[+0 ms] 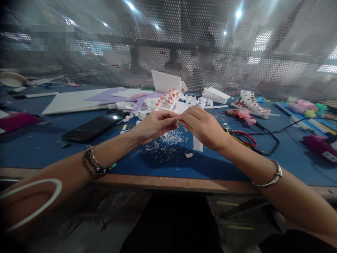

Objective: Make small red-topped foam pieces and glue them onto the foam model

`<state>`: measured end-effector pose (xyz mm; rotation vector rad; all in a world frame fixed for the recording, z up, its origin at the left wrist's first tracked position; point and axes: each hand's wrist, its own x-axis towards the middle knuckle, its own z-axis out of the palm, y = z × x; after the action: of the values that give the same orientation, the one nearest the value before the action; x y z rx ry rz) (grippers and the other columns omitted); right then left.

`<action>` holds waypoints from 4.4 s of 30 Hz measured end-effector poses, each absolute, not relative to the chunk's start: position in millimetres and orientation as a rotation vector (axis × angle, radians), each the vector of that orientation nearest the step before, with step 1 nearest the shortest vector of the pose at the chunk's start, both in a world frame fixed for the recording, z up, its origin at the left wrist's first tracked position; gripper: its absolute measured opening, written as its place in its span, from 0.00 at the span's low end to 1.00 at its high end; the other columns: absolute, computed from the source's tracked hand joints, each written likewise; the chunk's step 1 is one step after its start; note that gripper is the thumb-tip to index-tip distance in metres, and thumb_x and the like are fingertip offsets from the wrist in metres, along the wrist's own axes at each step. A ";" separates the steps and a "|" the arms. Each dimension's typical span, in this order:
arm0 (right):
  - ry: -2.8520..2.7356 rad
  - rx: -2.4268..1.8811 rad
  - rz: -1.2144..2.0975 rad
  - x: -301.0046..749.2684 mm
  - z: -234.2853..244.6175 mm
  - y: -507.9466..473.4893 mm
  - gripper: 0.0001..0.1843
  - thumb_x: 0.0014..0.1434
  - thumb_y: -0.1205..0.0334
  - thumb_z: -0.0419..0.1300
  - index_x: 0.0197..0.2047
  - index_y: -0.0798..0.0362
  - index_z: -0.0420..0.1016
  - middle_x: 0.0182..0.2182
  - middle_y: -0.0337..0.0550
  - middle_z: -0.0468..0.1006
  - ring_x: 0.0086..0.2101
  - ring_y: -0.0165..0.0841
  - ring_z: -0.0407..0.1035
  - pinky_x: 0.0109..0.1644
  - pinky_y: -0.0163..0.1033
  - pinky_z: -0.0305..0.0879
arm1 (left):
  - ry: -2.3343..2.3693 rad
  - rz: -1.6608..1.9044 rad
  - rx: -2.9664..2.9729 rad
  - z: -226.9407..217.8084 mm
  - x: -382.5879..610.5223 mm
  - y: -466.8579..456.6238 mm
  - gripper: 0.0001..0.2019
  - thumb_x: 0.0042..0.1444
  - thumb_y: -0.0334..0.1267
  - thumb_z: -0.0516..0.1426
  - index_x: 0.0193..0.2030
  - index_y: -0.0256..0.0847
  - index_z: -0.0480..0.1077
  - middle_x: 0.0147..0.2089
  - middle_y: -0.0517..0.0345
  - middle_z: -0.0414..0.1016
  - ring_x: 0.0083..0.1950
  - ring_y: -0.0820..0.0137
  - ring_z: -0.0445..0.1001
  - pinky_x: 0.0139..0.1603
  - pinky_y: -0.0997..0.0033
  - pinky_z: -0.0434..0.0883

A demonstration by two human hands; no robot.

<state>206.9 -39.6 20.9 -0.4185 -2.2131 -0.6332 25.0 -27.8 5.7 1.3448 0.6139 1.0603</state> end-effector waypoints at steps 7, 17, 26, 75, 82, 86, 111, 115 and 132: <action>-2.317 -0.412 -0.602 211.1 24.5 -34.8 0.08 0.61 0.66 0.49 0.40 0.55 0.69 0.33 0.43 0.73 0.36 0.28 0.66 0.40 0.35 0.65 | 0.612 1.044 1.354 4.1 25.0 -28.4 0.08 0.42 0.38 0.64 0.30 0.38 0.74 0.29 0.61 0.73 0.32 0.80 0.69 0.43 0.74 0.65; -2.302 -0.451 -0.416 212.0 25.4 -34.4 0.07 0.60 0.66 0.50 0.37 0.54 0.69 0.33 0.43 0.73 0.36 0.28 0.67 0.41 0.34 0.65 | 0.615 1.098 1.468 2.4 25.1 -27.6 0.08 0.43 0.38 0.63 0.30 0.38 0.74 0.27 0.62 0.73 0.31 0.80 0.68 0.40 0.76 0.66; -2.159 -0.566 -0.057 206.9 24.3 -37.1 0.05 0.55 0.63 0.56 0.31 0.54 0.72 0.29 0.40 0.76 0.30 0.25 0.69 0.35 0.32 0.66 | 0.631 1.246 1.678 -3.9 23.9 -25.0 0.10 0.46 0.40 0.61 0.35 0.39 0.74 0.33 0.58 0.75 0.36 0.76 0.71 0.43 0.73 0.67; -1.831 -0.667 0.589 198.7 13.6 -30.3 0.06 0.50 0.63 0.61 0.28 0.56 0.69 0.23 0.35 0.70 0.25 0.22 0.65 0.25 0.27 0.63 | 0.792 1.474 1.650 -2.9 35.2 -35.3 0.08 0.46 0.40 0.61 0.32 0.38 0.76 0.31 0.57 0.78 0.33 0.74 0.71 0.39 0.73 0.68; -1.865 -0.632 0.481 198.9 14.0 -30.9 0.06 0.50 0.63 0.61 0.27 0.55 0.68 0.24 0.35 0.71 0.25 0.22 0.65 0.28 0.29 0.64 | 0.814 1.480 1.896 -1.9 33.3 -42.7 0.10 0.52 0.39 0.56 0.38 0.39 0.75 0.39 0.55 0.78 0.41 0.71 0.72 0.43 0.71 0.68; -1.917 -0.572 0.452 202.4 16.5 -31.8 0.09 0.47 0.62 0.64 0.26 0.55 0.67 0.24 0.34 0.70 0.26 0.22 0.65 0.29 0.29 0.65 | 0.772 1.470 1.982 -0.9 33.7 -45.0 0.10 0.54 0.37 0.54 0.39 0.39 0.75 0.41 0.55 0.77 0.42 0.72 0.73 0.44 0.74 0.68; -2.117 -0.447 -0.245 206.2 22.2 -41.9 0.08 0.56 0.67 0.55 0.40 0.51 0.72 0.31 0.39 0.75 0.31 0.25 0.68 0.36 0.33 0.66 | 0.513 1.328 1.583 1.1 30.4 -29.3 0.08 0.45 0.41 0.62 0.29 0.38 0.74 0.28 0.62 0.73 0.31 0.80 0.68 0.35 0.79 0.66; -2.156 -0.302 -0.495 212.7 23.9 -37.3 0.10 0.56 0.67 0.56 0.42 0.51 0.71 0.33 0.40 0.75 0.35 0.28 0.68 0.39 0.35 0.66 | 0.505 1.257 1.457 1.2 30.9 -29.1 0.10 0.42 0.43 0.63 0.28 0.38 0.73 0.28 0.63 0.72 0.32 0.80 0.68 0.38 0.77 0.66; -2.284 -0.470 -0.941 214.3 29.3 -38.9 0.08 0.61 0.67 0.47 0.40 0.55 0.67 0.34 0.46 0.71 0.36 0.32 0.64 0.37 0.39 0.65 | 0.498 1.193 1.500 0.7 32.4 -31.2 0.10 0.45 0.41 0.62 0.27 0.36 0.69 0.26 0.64 0.70 0.32 0.80 0.67 0.40 0.75 0.63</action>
<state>214.3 -38.9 29.3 -0.4695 -2.2836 -0.9407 32.4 -31.2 0.7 1.4998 0.4981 1.1932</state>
